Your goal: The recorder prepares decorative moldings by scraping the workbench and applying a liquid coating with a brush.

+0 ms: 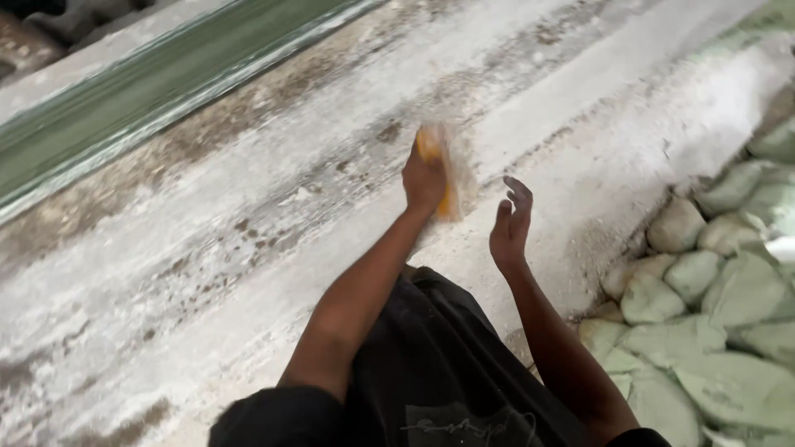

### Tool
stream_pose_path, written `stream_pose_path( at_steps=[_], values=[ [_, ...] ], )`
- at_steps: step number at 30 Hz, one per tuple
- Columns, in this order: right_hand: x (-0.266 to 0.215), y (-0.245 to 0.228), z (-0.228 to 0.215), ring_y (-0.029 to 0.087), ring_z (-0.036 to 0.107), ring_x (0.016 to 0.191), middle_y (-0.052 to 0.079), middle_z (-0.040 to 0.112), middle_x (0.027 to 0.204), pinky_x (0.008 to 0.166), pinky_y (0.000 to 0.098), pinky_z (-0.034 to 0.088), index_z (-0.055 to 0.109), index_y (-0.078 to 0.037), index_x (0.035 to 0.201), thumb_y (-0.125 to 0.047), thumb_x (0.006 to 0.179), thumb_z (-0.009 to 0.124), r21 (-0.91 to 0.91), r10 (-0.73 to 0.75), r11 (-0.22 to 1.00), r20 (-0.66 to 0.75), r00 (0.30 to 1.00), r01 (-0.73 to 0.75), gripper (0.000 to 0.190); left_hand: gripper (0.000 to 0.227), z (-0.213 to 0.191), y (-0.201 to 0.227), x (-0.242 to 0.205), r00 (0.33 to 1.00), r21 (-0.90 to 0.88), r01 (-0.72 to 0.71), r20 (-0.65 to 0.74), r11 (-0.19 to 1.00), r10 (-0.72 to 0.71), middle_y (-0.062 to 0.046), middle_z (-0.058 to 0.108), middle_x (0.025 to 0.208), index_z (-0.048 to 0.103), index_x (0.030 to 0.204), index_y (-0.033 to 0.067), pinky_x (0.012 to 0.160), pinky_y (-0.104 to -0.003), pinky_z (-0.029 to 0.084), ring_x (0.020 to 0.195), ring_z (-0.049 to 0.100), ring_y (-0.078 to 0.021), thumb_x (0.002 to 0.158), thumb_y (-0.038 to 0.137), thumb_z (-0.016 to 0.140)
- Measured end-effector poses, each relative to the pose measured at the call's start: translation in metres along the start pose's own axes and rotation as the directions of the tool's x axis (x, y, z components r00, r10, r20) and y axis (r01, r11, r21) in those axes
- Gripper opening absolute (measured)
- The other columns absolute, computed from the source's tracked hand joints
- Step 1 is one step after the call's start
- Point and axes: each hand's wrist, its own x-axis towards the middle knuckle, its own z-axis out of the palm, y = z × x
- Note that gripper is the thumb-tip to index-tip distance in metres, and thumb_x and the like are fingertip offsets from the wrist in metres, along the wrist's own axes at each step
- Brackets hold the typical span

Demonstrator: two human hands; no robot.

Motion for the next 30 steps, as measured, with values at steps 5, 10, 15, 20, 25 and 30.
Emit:
stream_pose_path(
  at_steps=[5, 10, 15, 20, 25, 30],
  values=[
    [-0.028, 0.015, -0.043, 0.030, 0.047, 0.137, 0.012, 0.044, 0.143, 0.111, 0.0506, 0.042, 0.045, -0.008, 0.141, -0.032, 0.116, 0.032, -0.027, 0.155, 0.987, -0.166, 0.974, -0.161, 0.037, 0.050, -0.041, 0.048, -0.029, 0.919, 0.324, -0.366, 0.272, 0.872, 0.284, -0.027, 0.069, 0.125, 0.046, 0.151, 0.0112, 0.089, -0.067, 0.056, 0.108, 0.068, -0.0512, 0.102, 0.022, 0.047],
    [-0.091, 0.083, -0.085, 0.026, 0.051, 0.130, 0.011, 0.042, 0.141, 0.107, 0.0462, 0.045, 0.048, -0.011, 0.132, -0.025, 0.116, 0.036, 0.070, 0.357, 0.933, -0.300, 0.885, -0.352, 0.024, 0.045, -0.133, 0.004, -0.068, 0.682, 0.544, -0.710, 0.689, 0.448, 0.245, -0.010, 0.061, 0.143, 0.049, 0.148, 0.0242, 0.089, -0.064, 0.057, 0.122, 0.065, -0.0382, 0.104, 0.029, 0.040],
    [-0.114, 0.121, -0.112, 0.027, 0.067, 0.109, 0.017, 0.059, 0.126, 0.087, 0.0367, 0.055, 0.041, -0.005, 0.141, -0.010, 0.108, 0.042, 0.261, 0.543, 0.840, -0.388, 0.745, -0.476, 0.034, 0.036, -0.195, -0.102, -0.080, 0.194, 0.261, -0.956, 0.903, -0.131, 0.383, -0.015, 0.067, 0.132, 0.069, 0.126, 0.0291, 0.100, -0.063, 0.048, 0.124, 0.060, -0.0483, 0.093, 0.023, 0.057],
    [-0.065, 0.147, -0.127, 0.024, 0.070, 0.101, 0.016, 0.060, 0.124, 0.081, 0.0313, 0.057, 0.040, -0.001, 0.142, -0.005, 0.105, 0.040, 0.322, 0.587, 0.805, -0.308, 0.749, -0.498, 0.036, 0.037, -0.098, -0.091, -0.037, 0.184, 0.271, -0.943, 0.908, -0.192, 0.377, -0.010, 0.073, 0.122, 0.068, 0.127, 0.0213, 0.094, -0.055, 0.054, 0.118, 0.066, -0.0432, 0.092, 0.016, 0.058],
    [0.014, 0.199, -0.149, 0.017, 0.071, 0.097, 0.008, 0.062, 0.119, 0.080, 0.0251, 0.058, 0.045, -0.010, 0.140, -0.005, 0.104, 0.039, 0.351, 0.532, 0.817, -0.154, 0.833, -0.457, 0.037, 0.034, 0.090, -0.025, 0.043, 0.233, 0.360, -0.907, 0.861, -0.219, 0.452, -0.006, 0.075, 0.120, 0.069, 0.122, 0.0207, 0.091, -0.052, 0.057, 0.105, 0.072, -0.0391, 0.089, 0.012, 0.063],
    [0.095, 0.241, -0.181, 0.029, 0.070, 0.107, 0.018, 0.062, 0.123, 0.093, 0.0393, 0.056, 0.046, -0.003, 0.137, -0.007, 0.109, 0.038, 0.231, 0.355, 0.904, 0.067, 0.932, -0.361, 0.029, 0.023, 0.164, -0.003, 0.097, 0.506, 0.511, -0.859, 0.857, -0.041, 0.099, 0.003, 0.077, 0.104, 0.074, 0.104, 0.0329, 0.082, -0.057, 0.059, 0.095, 0.076, -0.0301, 0.093, 0.019, 0.060]
  ],
)
